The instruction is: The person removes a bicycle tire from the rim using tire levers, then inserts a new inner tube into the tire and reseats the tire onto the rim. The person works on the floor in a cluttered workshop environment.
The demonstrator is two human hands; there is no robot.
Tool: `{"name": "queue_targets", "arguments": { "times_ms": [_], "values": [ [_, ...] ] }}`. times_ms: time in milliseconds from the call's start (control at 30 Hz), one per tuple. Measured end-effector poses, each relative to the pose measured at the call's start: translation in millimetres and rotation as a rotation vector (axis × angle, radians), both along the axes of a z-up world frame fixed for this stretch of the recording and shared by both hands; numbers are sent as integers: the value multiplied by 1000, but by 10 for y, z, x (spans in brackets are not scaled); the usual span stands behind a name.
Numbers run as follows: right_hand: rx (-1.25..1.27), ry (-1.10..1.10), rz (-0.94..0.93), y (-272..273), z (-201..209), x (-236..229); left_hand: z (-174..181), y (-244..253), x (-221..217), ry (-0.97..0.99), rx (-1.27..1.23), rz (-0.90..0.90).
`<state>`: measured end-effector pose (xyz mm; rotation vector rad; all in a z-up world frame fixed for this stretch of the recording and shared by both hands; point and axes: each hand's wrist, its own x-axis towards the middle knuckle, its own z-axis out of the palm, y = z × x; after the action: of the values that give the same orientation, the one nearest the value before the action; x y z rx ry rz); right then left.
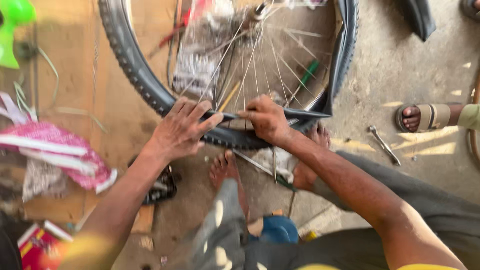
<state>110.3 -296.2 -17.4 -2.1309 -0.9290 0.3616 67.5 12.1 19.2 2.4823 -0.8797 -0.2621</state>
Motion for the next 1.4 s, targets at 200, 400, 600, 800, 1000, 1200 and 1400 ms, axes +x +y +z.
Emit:
{"name": "queue_targets", "arguments": {
  "times_ms": [200,400,600,800,1000,1200,1400],
  "values": [
    [6,418,486,328,258,613,-40,176,259,94,181,-15],
    [-348,1452,236,324,510,847,271,61,582,676,296,-17],
    [-619,449,270,640,873,187,301,98,506,539,296,18],
    [-415,-25,-25,656,817,-449,284,199,277,252,167,97],
    [-385,121,-43,685,745,-395,352,-230,130,68,230,34],
    [-441,267,-22,791,553,-286,127,-126,146,233,136,36],
    [-524,403,59,868,491,-290,160,-90,-3,98,71,77]
  ]
}}
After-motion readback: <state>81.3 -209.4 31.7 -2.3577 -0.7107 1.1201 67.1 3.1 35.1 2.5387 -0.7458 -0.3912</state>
